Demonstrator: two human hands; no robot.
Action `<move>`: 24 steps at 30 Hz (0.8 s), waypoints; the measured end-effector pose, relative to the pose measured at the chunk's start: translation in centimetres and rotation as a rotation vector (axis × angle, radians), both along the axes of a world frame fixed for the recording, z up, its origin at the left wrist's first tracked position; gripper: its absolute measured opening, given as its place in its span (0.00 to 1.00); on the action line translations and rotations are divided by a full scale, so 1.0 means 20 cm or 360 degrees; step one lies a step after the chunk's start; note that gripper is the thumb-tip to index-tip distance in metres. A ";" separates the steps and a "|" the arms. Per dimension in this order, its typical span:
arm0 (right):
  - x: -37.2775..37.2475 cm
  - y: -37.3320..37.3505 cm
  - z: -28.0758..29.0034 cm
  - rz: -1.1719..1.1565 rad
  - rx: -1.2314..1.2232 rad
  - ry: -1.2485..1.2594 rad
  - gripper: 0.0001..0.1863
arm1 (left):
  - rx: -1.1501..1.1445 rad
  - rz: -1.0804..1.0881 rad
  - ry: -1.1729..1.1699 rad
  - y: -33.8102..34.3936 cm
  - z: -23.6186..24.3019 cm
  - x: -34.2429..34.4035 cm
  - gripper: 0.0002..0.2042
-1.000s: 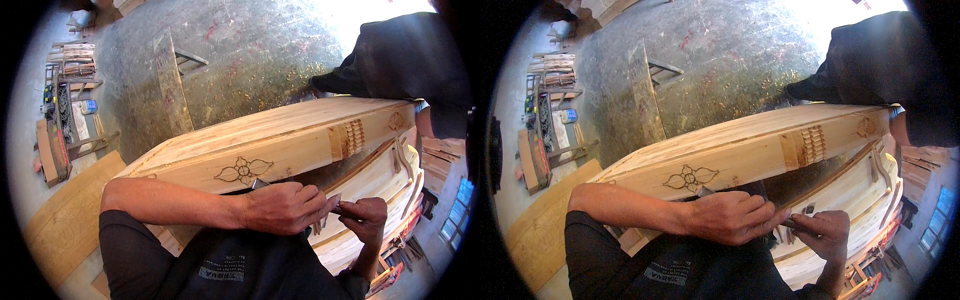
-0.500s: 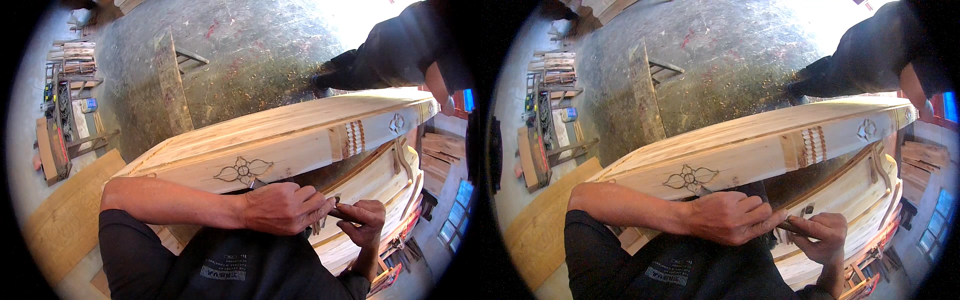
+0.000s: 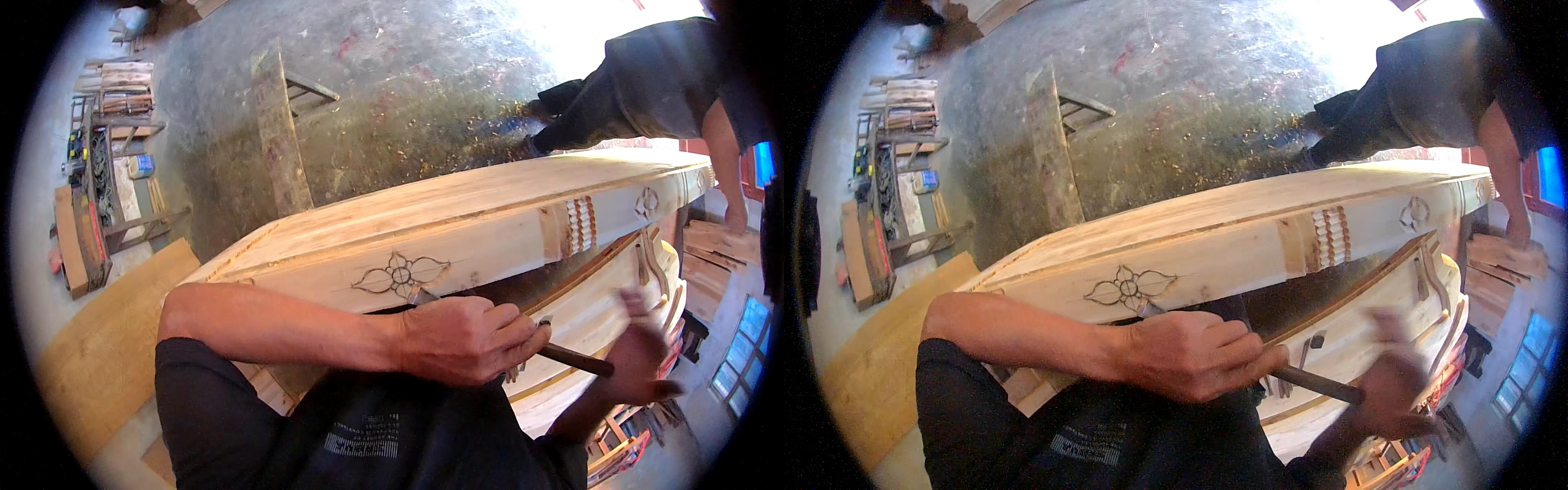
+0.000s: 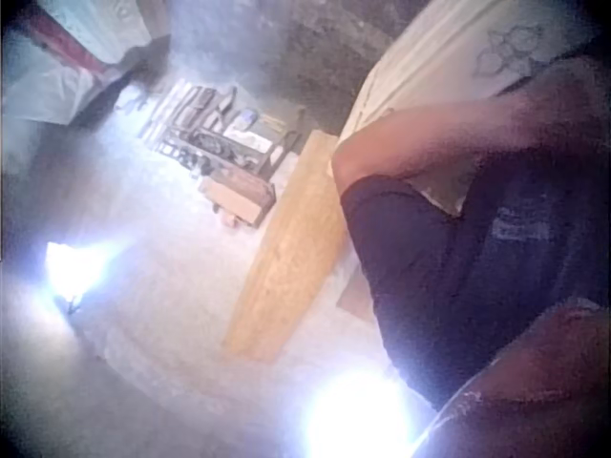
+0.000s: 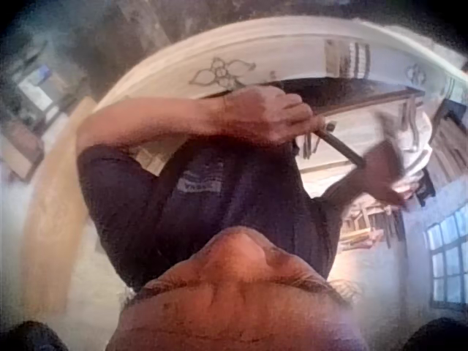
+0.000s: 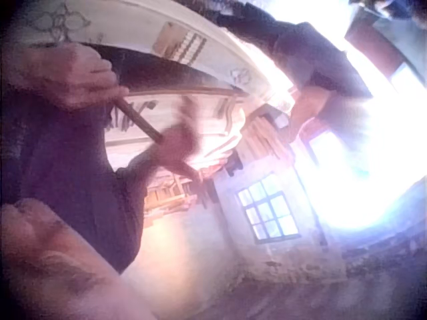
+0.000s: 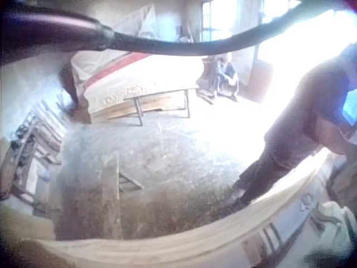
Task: The person carves a floral pattern into a wooden beam using a chisel and a mallet.
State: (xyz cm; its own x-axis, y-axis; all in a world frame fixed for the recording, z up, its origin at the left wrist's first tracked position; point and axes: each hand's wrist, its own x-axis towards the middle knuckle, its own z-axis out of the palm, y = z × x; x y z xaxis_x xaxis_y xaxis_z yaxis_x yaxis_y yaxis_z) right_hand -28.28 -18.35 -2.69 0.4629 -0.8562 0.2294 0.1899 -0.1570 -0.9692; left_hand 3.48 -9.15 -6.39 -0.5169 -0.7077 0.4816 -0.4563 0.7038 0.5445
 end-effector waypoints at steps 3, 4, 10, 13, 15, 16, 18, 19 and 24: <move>-0.05 0.02 0.01 -0.0021 -0.0004 0.0015 0.56 | 0.0001 0.0013 0.0010 0.02 -0.01 0.00 0.23; -0.08 0.02 -0.01 -0.0214 -0.0008 -0.0047 0.56 | 0.0010 0.0012 0.0000 0.03 -0.01 0.00 0.23; 0.05 0.06 0.00 -0.0341 -0.0090 0.0044 0.58 | 0.0001 0.0013 0.0002 -0.02 0.00 0.02 0.23; 0.04 0.09 0.02 -0.0515 -0.0110 0.0236 0.54 | -0.0035 0.0051 0.0052 0.01 0.01 0.01 0.23; 0.03 0.12 0.02 -0.0117 -0.0055 0.0369 0.50 | -0.0168 0.0099 0.0028 0.01 0.03 0.02 0.22; 0.04 0.14 0.01 -0.0127 -0.0108 0.0424 0.51 | -0.0280 0.0127 -0.0010 0.02 0.05 0.03 0.22; 0.04 0.19 0.01 -0.0177 -0.0079 0.0601 0.51 | -0.0405 0.0166 -0.0072 0.05 0.05 0.02 0.21; 0.05 0.21 0.01 -0.0202 -0.0064 0.0688 0.51 | -0.0355 0.0123 -0.0066 0.07 0.05 0.01 0.21; 0.15 0.28 0.21 0.0170 -0.0197 0.1346 0.30 | -0.0182 -0.0062 -0.0038 0.07 0.01 0.00 0.21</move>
